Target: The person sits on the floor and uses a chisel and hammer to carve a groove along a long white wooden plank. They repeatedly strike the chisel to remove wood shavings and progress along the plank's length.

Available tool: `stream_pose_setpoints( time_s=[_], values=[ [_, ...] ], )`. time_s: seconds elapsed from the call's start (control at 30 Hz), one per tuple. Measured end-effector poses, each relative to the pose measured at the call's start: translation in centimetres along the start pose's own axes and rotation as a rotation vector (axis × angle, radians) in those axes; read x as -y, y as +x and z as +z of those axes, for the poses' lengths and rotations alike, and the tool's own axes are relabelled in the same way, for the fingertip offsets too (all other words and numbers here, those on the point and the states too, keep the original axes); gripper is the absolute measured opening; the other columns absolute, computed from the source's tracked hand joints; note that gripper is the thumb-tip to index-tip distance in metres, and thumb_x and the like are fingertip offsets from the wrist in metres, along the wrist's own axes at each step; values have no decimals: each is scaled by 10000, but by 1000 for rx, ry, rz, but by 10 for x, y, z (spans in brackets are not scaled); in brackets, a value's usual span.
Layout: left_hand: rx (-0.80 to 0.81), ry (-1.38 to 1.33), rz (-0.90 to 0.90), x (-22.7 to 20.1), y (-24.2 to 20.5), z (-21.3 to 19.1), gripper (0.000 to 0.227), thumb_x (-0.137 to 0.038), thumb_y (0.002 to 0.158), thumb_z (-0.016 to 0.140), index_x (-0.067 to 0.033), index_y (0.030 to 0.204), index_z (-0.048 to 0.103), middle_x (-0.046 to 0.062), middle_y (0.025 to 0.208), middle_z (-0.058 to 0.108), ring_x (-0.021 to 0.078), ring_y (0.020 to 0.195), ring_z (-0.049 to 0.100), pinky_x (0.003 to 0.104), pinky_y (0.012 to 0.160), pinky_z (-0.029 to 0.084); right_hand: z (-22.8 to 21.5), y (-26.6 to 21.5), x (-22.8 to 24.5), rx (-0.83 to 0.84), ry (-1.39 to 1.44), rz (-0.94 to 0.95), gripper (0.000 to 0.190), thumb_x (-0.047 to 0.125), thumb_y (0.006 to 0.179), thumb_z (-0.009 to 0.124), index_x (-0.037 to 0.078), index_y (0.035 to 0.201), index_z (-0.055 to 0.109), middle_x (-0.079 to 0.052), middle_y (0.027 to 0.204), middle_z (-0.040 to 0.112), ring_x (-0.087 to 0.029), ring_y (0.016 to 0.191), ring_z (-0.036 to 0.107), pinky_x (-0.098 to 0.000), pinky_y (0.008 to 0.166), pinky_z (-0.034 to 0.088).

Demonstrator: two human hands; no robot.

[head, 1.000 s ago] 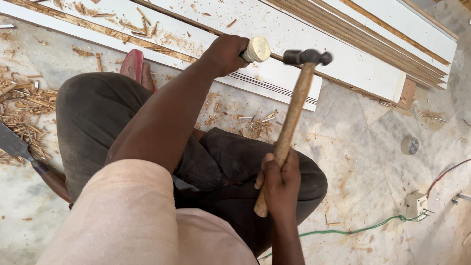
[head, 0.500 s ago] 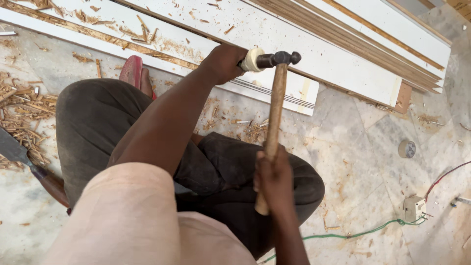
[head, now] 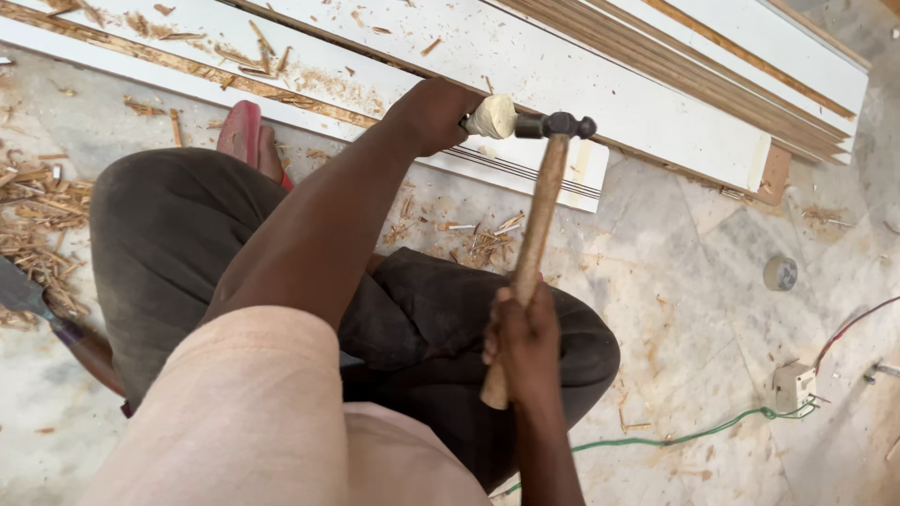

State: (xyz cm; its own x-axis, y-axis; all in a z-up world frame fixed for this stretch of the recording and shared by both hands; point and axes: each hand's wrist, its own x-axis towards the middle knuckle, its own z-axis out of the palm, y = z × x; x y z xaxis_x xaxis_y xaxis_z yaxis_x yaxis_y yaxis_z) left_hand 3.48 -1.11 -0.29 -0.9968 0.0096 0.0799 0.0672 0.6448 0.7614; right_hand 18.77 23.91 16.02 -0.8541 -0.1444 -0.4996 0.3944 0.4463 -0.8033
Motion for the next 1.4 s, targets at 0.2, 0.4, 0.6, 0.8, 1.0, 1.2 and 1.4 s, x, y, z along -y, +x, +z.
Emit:
stream_pose_setpoints(
  time_s=[0.2,0.4,0.6,0.8,1.0,1.2,1.4],
  values=[
    [102,98,-77,-7,13,10,352,-81,745,762,-192,1079,754,102,1021,744,328,1001,694,472,860,551,-23,-3,7,-270,232,-166,239,162,1041,486,26,1238,482,-52,772,511,-105,509,472,-267,421,429],
    [262,320,-36,-19,33,30,256,-85,811,715,-190,1042,742,89,1060,730,323,1052,685,481,850,562,-9,16,-11,16,259,193,237,176,1015,523,45,1212,507,-50,730,486,-119,467,450,-284,398,431],
    [316,384,-18,-21,40,41,227,-91,866,662,-198,1049,743,88,1058,734,320,1042,694,483,834,568,-46,23,-11,-139,407,18,219,205,1043,529,29,1172,511,-33,771,495,-98,494,450,-270,403,417],
    [446,546,-46,-18,49,46,229,-86,868,674,-186,1058,755,94,1114,745,314,1066,708,465,852,586,-14,26,-27,45,345,274,203,166,979,536,67,1155,508,-39,748,509,-116,474,452,-286,395,434],
    [431,516,-98,8,24,34,224,-99,879,682,-217,1053,756,87,1124,730,320,1067,700,479,857,580,-39,24,-9,-13,290,189,259,225,1006,546,39,1186,566,-28,715,495,-114,467,452,-276,375,422],
    [195,267,-92,-1,30,5,449,-130,718,784,-211,1151,694,88,1058,740,333,1037,685,493,857,550,-64,26,8,-216,383,22,266,212,1025,541,20,1209,518,-38,764,515,-100,522,466,-257,424,433],
    [232,246,-146,-9,33,1,467,-147,727,778,-268,1174,715,63,1060,741,313,1048,686,485,870,548,-59,17,4,-168,405,51,294,213,1024,547,-1,1223,515,-44,765,520,-105,505,450,-264,419,422]
  ],
)
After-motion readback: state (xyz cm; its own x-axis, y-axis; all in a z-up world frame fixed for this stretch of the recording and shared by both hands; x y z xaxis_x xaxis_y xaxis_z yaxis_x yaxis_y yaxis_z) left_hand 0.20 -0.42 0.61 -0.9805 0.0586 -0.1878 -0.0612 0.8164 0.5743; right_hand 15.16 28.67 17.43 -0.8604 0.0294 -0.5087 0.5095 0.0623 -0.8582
